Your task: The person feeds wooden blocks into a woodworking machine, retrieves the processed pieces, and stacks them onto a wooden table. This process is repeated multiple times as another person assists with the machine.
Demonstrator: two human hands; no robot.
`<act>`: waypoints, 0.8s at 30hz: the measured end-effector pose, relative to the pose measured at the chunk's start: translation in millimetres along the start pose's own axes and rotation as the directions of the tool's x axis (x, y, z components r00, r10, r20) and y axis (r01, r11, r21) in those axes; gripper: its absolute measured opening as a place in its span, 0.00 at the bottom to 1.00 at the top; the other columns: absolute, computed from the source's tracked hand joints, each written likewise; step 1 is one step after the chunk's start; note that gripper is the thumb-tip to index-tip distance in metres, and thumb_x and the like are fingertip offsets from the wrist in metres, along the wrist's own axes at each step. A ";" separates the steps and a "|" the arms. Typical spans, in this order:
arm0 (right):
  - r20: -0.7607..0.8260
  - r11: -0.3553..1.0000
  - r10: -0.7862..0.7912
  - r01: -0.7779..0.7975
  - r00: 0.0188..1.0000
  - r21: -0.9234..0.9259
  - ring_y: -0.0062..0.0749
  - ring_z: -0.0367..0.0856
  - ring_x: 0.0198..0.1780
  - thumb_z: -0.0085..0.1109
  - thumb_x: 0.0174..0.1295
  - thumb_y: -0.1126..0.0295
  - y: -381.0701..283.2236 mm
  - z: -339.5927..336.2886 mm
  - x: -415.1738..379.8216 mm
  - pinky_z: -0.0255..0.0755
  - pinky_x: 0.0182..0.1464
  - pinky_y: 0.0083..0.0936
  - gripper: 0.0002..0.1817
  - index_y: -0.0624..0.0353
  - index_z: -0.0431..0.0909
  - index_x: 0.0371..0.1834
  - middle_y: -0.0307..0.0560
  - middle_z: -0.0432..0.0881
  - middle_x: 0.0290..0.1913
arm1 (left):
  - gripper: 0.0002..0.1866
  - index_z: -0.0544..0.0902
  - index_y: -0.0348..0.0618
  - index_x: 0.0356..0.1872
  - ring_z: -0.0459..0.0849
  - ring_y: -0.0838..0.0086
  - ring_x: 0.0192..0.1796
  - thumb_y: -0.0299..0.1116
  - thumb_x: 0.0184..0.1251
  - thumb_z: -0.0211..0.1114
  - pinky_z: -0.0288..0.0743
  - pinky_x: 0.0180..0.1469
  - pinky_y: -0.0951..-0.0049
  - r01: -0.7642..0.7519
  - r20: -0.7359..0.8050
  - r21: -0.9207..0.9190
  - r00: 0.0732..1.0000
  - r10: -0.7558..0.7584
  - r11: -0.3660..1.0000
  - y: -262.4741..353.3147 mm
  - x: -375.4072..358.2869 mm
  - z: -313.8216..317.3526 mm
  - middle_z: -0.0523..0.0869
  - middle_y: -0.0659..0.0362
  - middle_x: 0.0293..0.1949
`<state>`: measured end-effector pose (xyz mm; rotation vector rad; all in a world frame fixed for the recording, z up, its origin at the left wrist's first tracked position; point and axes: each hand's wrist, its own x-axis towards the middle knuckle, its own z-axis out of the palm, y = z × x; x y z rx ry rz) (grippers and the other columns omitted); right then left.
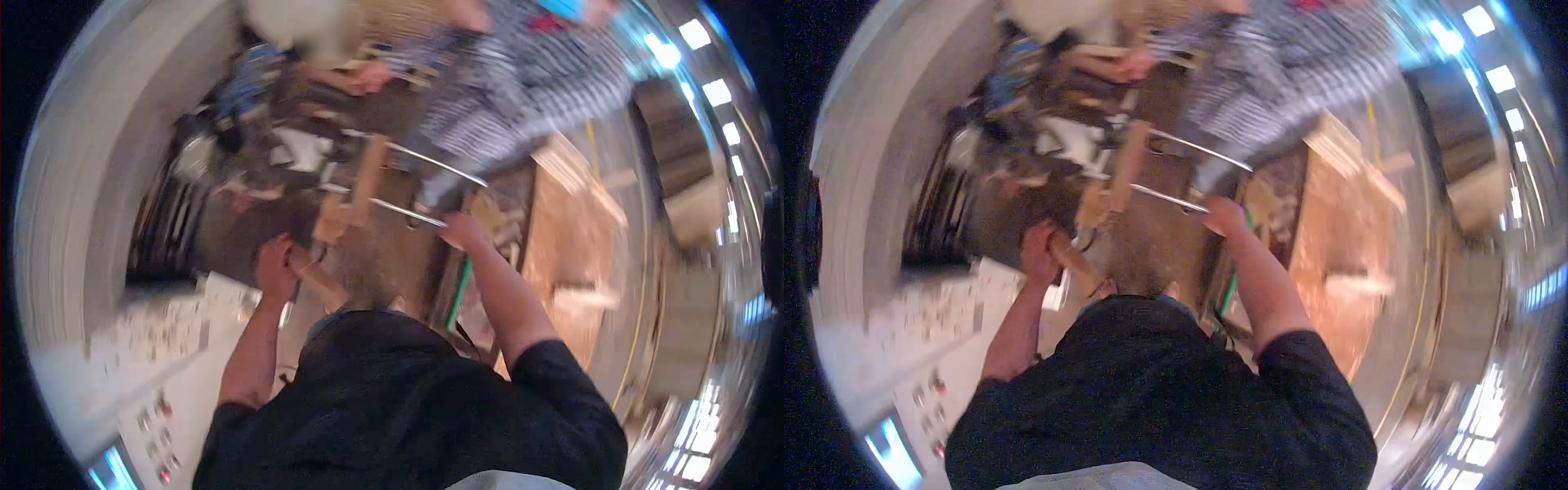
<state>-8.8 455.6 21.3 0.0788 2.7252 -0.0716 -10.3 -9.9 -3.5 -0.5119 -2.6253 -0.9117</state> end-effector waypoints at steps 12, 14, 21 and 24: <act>0.079 0.949 0.256 -0.266 0.963 0.172 0.50 0.86 0.52 0.57 0.58 0.56 -11.1 -13.5 -13.3 0.80 0.53 0.44 0.20 0.57 0.85 0.47 0.56 0.87 0.47 | 0.17 0.79 0.39 0.49 0.80 0.50 0.56 0.31 0.59 0.67 0.72 0.61 0.58 -0.095 -0.003 0.008 0.995 0.095 0.995 4.2 -0.4 1.2 0.83 0.49 0.56; 0.080 0.950 0.266 -0.275 0.961 0.145 0.49 0.86 0.51 0.57 0.57 0.58 -8.1 -12.7 -15.1 0.81 0.51 0.44 0.19 0.57 0.85 0.46 0.56 0.87 0.46 | 0.17 0.79 0.40 0.49 0.79 0.50 0.57 0.32 0.59 0.67 0.71 0.63 0.58 0.006 -0.001 -0.031 1.000 -0.006 0.999 8.8 0.6 0.9 0.83 0.49 0.56; 0.059 0.959 0.233 -0.239 0.971 0.154 0.47 0.88 0.48 0.58 0.53 0.65 -10.9 -20.1 -22.4 0.82 0.46 0.40 0.15 0.56 0.87 0.42 0.52 0.88 0.44 | 0.16 0.79 0.42 0.50 0.79 0.53 0.58 0.31 0.61 0.65 0.73 0.61 0.57 -0.017 -0.005 -0.011 1.000 0.017 1.000 12.8 -1.2 1.1 0.83 0.50 0.54; 0.103 0.944 0.247 -0.263 0.964 0.201 0.46 0.88 0.49 0.58 0.52 0.66 -11.0 -22.2 -22.5 0.82 0.46 0.40 0.15 0.56 0.88 0.41 0.52 0.88 0.44 | 0.16 0.79 0.42 0.50 0.78 0.52 0.57 0.30 0.60 0.65 0.72 0.61 0.58 -0.049 -0.013 0.002 0.999 0.049 0.999 9.1 -1.2 2.5 0.83 0.51 0.55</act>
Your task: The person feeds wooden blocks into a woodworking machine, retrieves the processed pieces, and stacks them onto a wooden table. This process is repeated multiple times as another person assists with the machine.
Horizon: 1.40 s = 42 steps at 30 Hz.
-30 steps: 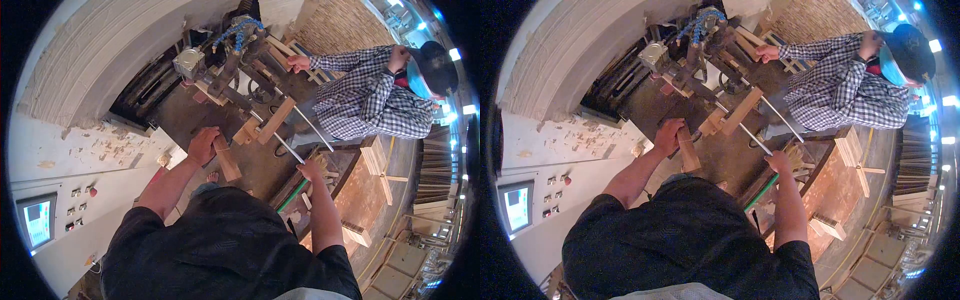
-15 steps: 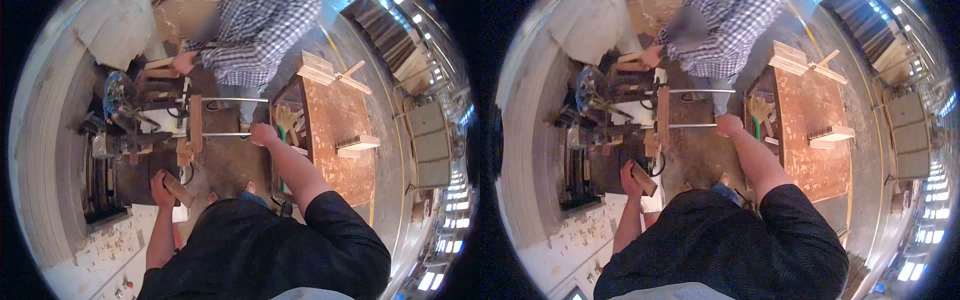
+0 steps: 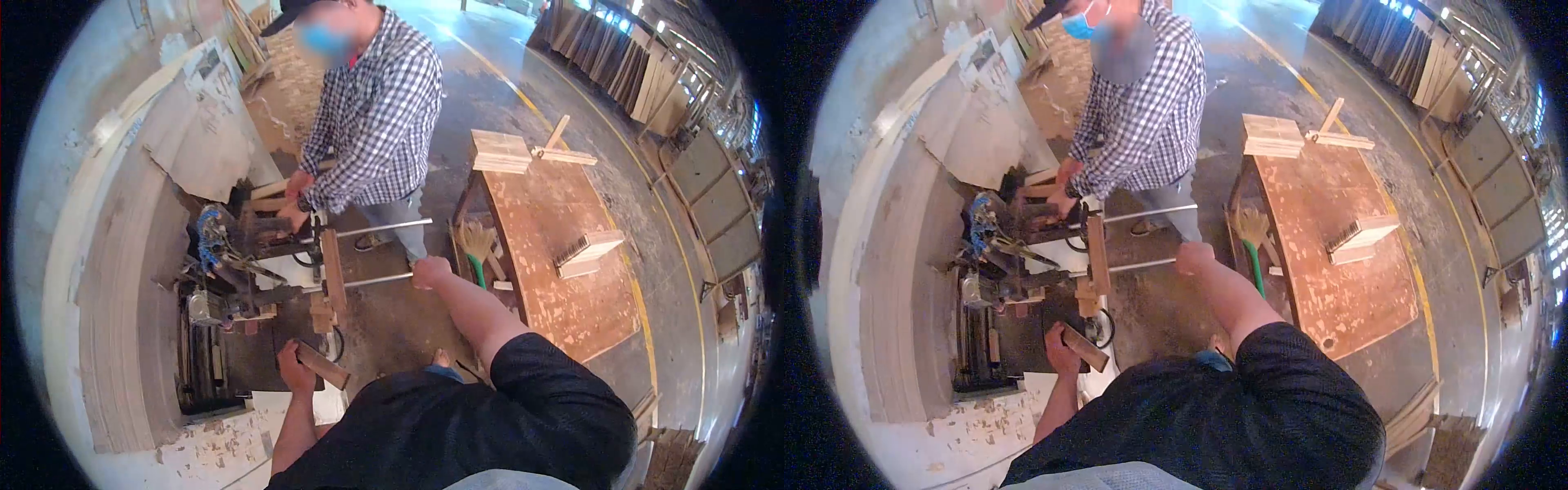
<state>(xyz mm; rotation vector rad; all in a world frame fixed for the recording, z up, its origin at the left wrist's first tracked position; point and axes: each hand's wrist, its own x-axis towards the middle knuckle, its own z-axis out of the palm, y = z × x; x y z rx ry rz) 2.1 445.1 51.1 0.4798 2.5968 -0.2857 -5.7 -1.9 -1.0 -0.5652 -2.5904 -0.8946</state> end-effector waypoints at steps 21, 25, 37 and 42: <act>0.000 0.994 -0.075 0.075 0.997 -0.077 0.45 0.85 0.57 0.52 0.62 0.62 -1.6 -9.4 -17.8 0.79 0.55 0.42 0.18 0.56 0.86 0.50 0.50 0.86 0.53 | 0.10 0.80 0.40 0.38 0.82 0.50 0.45 0.25 0.53 0.66 0.75 0.49 0.55 0.152 -0.181 -0.017 0.972 -0.153 0.988 12.1 -16.7 -2.4 0.84 0.49 0.38; 0.045 0.993 -0.097 0.099 0.994 -0.056 0.46 0.83 0.58 0.53 0.63 0.60 0.6 -7.0 -6.1 0.78 0.58 0.40 0.20 0.58 0.85 0.51 0.53 0.84 0.56 | 0.10 0.78 0.38 0.36 0.81 0.45 0.36 0.28 0.55 0.67 0.73 0.40 0.49 0.307 -0.249 -0.073 0.916 -0.316 0.949 17.4 -28.6 1.6 0.82 0.45 0.30; 0.084 0.916 -0.359 0.368 0.930 -0.160 0.56 0.80 0.59 0.56 0.60 0.52 11.0 -2.0 13.5 0.75 0.60 0.44 0.28 0.65 0.81 0.53 0.62 0.82 0.55 | 0.16 0.78 0.36 0.44 0.88 0.56 0.36 0.31 0.59 0.70 0.79 0.38 0.57 0.708 -0.224 -0.192 0.643 -0.733 0.680 58.0 -50.0 -25.7 0.86 0.47 0.33; -0.489 0.837 -0.477 0.547 0.730 0.000 0.58 0.78 0.54 0.68 0.52 0.60 3.1 3.8 -7.2 0.72 0.57 0.46 0.24 0.62 0.79 0.51 0.61 0.81 0.51 | 0.12 0.80 0.35 0.43 0.86 0.73 0.35 0.27 0.62 0.70 0.83 0.37 0.71 0.716 0.031 -0.607 0.454 -0.891 0.344 47.7 -63.1 -34.2 0.87 0.54 0.35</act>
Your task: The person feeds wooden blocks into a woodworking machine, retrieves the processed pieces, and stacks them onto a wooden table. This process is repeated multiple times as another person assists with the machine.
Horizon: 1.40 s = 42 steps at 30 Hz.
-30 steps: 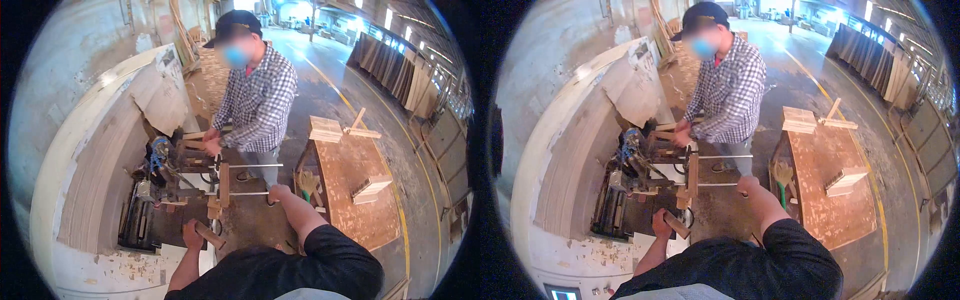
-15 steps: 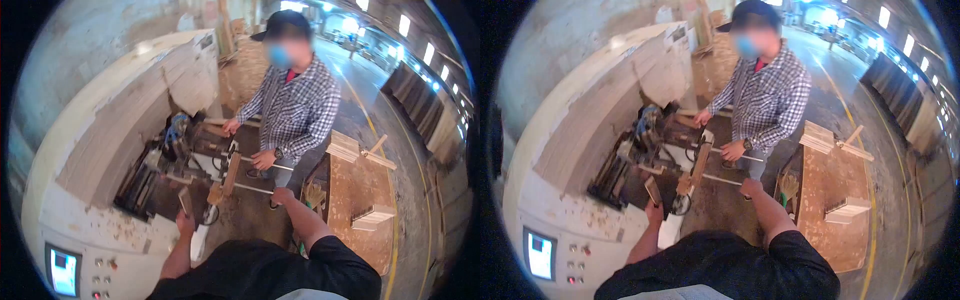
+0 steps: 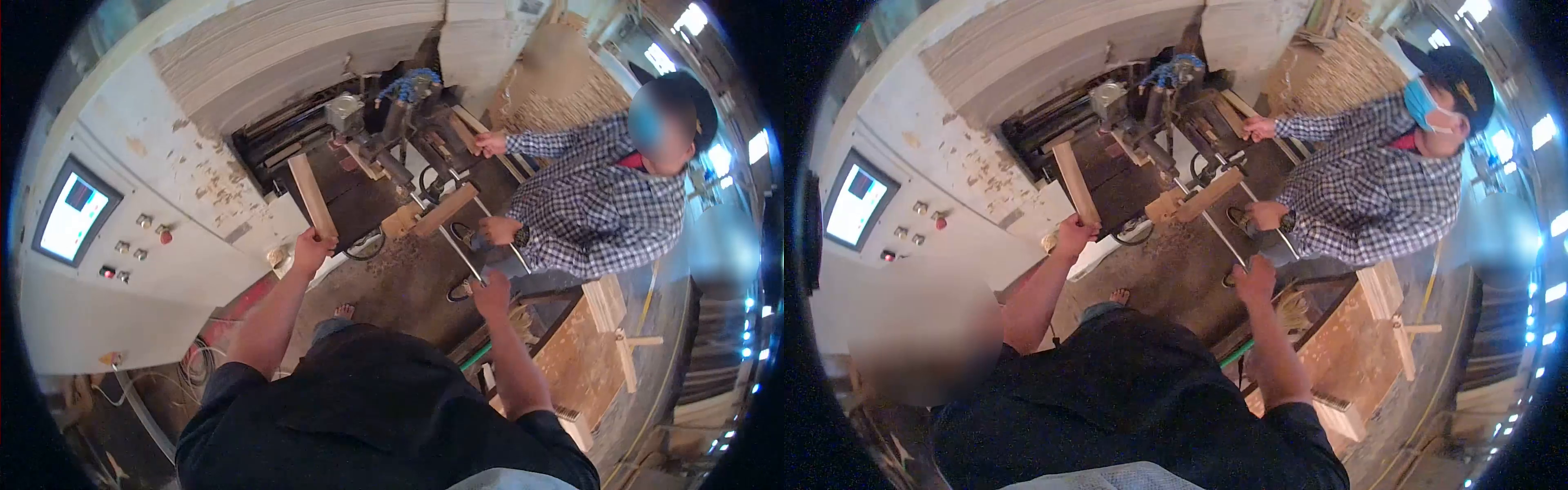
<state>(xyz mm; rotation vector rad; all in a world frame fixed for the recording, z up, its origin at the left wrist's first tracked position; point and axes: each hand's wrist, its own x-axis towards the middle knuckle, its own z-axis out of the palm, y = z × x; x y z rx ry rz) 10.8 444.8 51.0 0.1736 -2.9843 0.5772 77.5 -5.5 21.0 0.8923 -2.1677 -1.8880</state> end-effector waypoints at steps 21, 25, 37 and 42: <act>0.345 1.000 0.027 -0.026 0.938 -0.005 0.60 0.75 0.63 0.57 0.66 0.48 -324.0 141.7 179.4 0.71 0.62 0.49 0.35 0.62 0.69 0.68 0.67 0.77 0.61 | 0.37 0.59 0.39 0.75 0.86 0.68 0.38 0.22 0.67 0.65 0.85 0.38 0.69 0.244 0.088 -0.630 0.966 -0.244 0.738 41.7 60.4 -27.4 0.85 0.51 0.42; 0.199 0.992 0.052 -0.074 0.979 0.104 0.59 0.80 0.55 0.64 0.59 0.49 -317.7 151.1 156.6 0.74 0.57 0.49 0.30 0.63 0.75 0.55 0.64 0.81 0.52 | 0.32 0.62 0.35 0.72 0.86 0.71 0.34 0.21 0.67 0.61 0.84 0.34 0.72 0.162 -0.010 -0.597 0.978 -0.208 0.786 55.6 96.3 -17.1 0.87 0.51 0.39; 0.498 0.806 0.141 -0.391 0.856 0.445 0.29 0.80 0.39 0.73 0.55 0.66 -180.6 74.8 -62.5 0.75 0.43 0.28 0.26 0.63 0.73 0.54 0.44 0.80 0.36 | 0.31 0.71 0.48 0.69 0.90 0.63 0.30 0.27 0.60 0.63 0.85 0.31 0.63 0.204 -0.048 -0.161 0.975 -0.215 0.966 82.3 146.6 96.9 0.89 0.49 0.30; 0.529 0.509 0.230 -0.564 0.817 0.650 0.22 0.80 0.38 0.69 0.59 0.72 -127.6 58.6 -113.3 0.76 0.41 0.24 0.21 0.62 0.75 0.55 0.39 0.84 0.39 | 0.39 0.69 0.51 0.70 0.86 0.46 0.52 0.42 0.56 0.71 0.80 0.53 0.51 0.172 -0.210 0.123 0.967 -0.144 0.977 39.4 192.3 153.0 0.87 0.41 0.45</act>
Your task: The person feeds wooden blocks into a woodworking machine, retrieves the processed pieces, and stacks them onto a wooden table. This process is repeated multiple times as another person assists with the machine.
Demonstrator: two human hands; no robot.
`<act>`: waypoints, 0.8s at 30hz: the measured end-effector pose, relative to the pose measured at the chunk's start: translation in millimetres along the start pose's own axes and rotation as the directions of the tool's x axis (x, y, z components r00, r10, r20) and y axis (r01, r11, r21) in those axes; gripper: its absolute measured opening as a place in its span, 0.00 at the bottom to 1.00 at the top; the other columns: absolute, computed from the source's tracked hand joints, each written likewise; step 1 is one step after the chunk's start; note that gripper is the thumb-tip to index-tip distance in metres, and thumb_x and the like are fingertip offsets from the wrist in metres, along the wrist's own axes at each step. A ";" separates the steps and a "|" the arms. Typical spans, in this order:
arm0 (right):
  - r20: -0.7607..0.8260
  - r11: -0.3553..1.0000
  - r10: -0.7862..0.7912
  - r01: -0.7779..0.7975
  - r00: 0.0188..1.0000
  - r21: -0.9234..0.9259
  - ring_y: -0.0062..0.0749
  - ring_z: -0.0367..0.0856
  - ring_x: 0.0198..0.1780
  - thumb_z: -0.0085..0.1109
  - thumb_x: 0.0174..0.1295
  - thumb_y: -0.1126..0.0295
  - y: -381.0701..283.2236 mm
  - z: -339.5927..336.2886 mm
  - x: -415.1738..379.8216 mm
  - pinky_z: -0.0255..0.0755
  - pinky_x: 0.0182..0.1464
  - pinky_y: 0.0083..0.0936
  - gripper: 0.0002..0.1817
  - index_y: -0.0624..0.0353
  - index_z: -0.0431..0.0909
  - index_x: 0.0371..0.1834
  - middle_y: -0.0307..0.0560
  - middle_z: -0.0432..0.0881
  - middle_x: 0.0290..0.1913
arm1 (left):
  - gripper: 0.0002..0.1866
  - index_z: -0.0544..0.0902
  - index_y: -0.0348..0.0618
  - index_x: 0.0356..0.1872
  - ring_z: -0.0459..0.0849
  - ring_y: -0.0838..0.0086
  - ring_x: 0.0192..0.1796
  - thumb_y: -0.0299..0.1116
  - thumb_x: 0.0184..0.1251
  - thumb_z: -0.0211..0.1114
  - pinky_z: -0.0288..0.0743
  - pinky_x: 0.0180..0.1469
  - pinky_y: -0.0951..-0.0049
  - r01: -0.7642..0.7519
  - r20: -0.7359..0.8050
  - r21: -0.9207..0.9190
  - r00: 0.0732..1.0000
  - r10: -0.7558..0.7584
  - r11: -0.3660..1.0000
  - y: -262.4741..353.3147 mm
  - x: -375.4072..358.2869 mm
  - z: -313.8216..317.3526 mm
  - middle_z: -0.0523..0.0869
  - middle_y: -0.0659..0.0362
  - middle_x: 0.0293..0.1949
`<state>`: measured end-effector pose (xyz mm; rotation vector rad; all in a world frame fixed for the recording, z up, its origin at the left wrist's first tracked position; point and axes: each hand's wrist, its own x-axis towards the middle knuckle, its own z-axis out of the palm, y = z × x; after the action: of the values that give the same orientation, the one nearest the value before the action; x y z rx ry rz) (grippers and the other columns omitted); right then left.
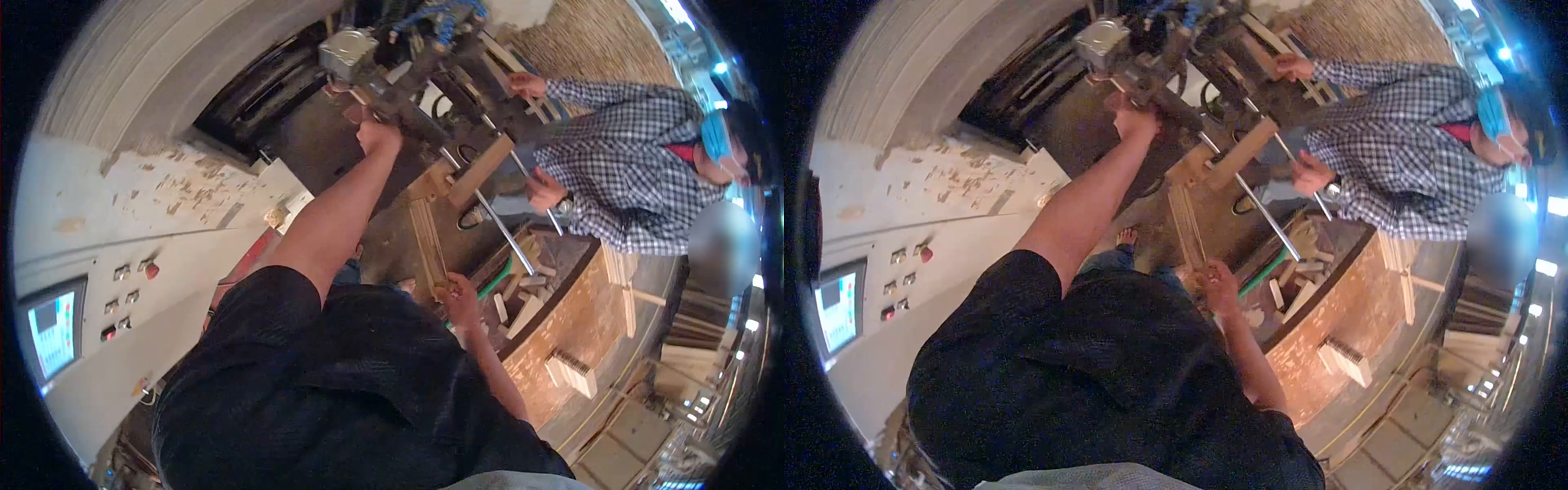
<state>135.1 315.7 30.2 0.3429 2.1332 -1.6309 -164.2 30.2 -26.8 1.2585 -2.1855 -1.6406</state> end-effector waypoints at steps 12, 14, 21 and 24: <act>-0.040 0.978 0.029 -0.020 0.999 0.208 0.18 0.79 0.35 0.66 0.62 0.76 2.9 -23.4 -15.5 0.75 0.39 0.19 0.17 0.62 0.76 0.53 0.37 0.83 0.36 | 0.27 0.75 0.42 0.62 0.90 0.52 0.37 0.42 0.63 0.64 0.84 0.43 0.54 -0.024 0.092 0.143 0.996 0.011 0.989 47.7 -59.2 -28.6 0.89 0.45 0.32; -0.037 0.988 -0.021 0.026 0.999 0.154 0.18 0.79 0.36 0.66 0.62 0.76 29.8 -31.9 -4.5 0.75 0.39 0.19 0.16 0.62 0.76 0.53 0.37 0.83 0.37 | 0.30 0.72 0.40 0.64 0.90 0.52 0.38 0.45 0.64 0.61 0.84 0.44 0.53 0.023 0.199 0.089 0.979 -0.041 0.996 46.4 -58.8 -30.0 0.89 0.43 0.32; -0.033 0.996 -0.022 0.025 0.999 0.089 0.17 0.79 0.36 0.67 0.63 0.74 21.7 -34.7 4.9 0.74 0.41 0.18 0.15 0.62 0.76 0.51 0.37 0.84 0.37 | 0.39 0.64 0.28 0.69 0.87 0.45 0.48 0.51 0.68 0.55 0.82 0.51 0.50 -0.259 0.099 0.492 0.965 0.243 0.831 30.9 -38.9 -28.8 0.87 0.37 0.44; -0.045 0.993 -0.098 0.101 0.994 0.062 0.18 0.79 0.35 0.67 0.63 0.74 47.2 -36.2 7.9 0.74 0.39 0.19 0.14 0.62 0.76 0.50 0.37 0.84 0.37 | 0.42 0.58 0.23 0.71 0.86 0.43 0.51 0.51 0.68 0.56 0.81 0.53 0.51 -0.326 0.225 0.589 0.945 0.237 0.740 39.5 -46.5 -38.8 0.85 0.36 0.48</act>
<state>142.4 363.0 -6.0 0.2973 2.1632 -1.7662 -133.9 35.6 38.7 0.8507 -2.9701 -0.9267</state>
